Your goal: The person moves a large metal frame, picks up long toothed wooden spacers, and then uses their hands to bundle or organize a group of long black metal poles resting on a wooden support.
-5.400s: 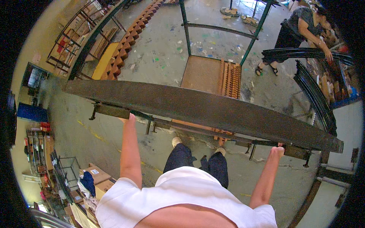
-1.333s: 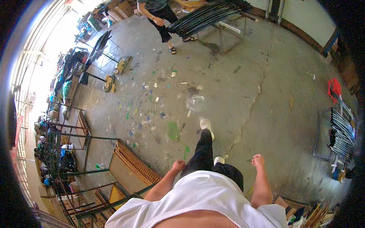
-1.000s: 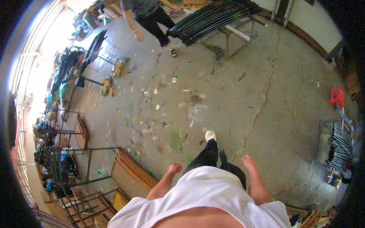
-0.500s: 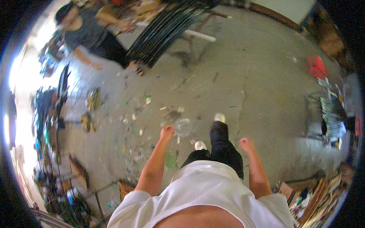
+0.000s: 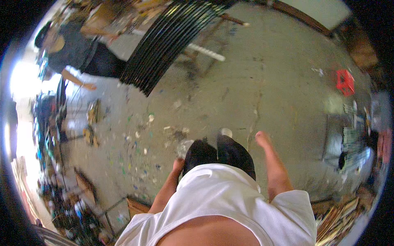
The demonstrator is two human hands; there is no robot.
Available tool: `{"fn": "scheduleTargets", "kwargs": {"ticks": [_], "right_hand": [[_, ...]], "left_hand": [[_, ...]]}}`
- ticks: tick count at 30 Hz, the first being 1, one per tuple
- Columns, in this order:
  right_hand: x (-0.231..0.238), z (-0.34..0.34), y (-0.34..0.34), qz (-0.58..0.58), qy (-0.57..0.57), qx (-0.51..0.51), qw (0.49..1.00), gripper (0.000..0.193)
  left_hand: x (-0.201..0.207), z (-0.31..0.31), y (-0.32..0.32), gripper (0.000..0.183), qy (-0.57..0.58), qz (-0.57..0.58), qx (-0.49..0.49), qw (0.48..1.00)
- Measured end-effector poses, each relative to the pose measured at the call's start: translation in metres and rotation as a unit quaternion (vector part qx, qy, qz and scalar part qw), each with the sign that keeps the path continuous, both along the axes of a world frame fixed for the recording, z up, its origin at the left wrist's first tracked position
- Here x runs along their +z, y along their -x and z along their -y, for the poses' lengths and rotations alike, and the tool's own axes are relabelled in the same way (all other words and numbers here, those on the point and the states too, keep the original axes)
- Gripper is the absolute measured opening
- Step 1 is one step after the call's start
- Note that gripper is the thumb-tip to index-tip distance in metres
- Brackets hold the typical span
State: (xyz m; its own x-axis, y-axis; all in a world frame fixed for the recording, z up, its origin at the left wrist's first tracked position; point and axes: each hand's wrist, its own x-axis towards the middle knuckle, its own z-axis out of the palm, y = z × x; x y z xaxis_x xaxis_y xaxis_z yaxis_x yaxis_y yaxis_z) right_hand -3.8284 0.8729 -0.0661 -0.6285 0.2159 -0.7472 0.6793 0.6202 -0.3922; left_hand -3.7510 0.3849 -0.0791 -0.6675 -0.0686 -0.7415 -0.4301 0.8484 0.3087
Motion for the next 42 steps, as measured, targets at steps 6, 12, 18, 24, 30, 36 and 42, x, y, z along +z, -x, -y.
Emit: {"fn": "scheduleTargets", "kwargs": {"ticks": [6,12,18,24,30,36,42], "right_hand": [[0.006,-0.004,0.224,-0.137,-0.117,0.174,0.968,0.015],[0.003,0.049,0.358,-0.238,-0.077,0.251,0.935,0.012],[-0.038,0.047,0.459,-0.213,-0.192,0.34,0.896,0.021],[-0.073,0.073,0.586,-0.243,-0.326,0.407,0.818,0.035],[-0.093,0.079,0.703,-0.281,-0.398,0.479,0.731,0.055],[-0.116,0.078,0.755,-0.347,-0.366,0.535,0.677,0.06],[-0.14,0.056,0.789,-0.403,-0.346,0.568,0.629,0.051]], "left_hand": [[0.045,-0.036,0.128,0.022,-0.285,-0.032,0.404,0.869],[0.038,-0.059,0.22,0.023,-0.418,0.077,0.536,0.729],[0.017,-0.062,0.345,0.022,-0.444,0.055,0.553,0.703],[-0.006,-0.064,0.364,0.025,-0.485,0.089,0.654,0.574],[-0.051,-0.087,0.427,0.03,-0.488,0.058,0.655,0.574],[-0.096,-0.127,0.538,0.06,-0.49,-0.018,0.633,0.599],[-0.115,-0.148,0.623,0.069,-0.481,-0.089,0.645,0.588]]}}
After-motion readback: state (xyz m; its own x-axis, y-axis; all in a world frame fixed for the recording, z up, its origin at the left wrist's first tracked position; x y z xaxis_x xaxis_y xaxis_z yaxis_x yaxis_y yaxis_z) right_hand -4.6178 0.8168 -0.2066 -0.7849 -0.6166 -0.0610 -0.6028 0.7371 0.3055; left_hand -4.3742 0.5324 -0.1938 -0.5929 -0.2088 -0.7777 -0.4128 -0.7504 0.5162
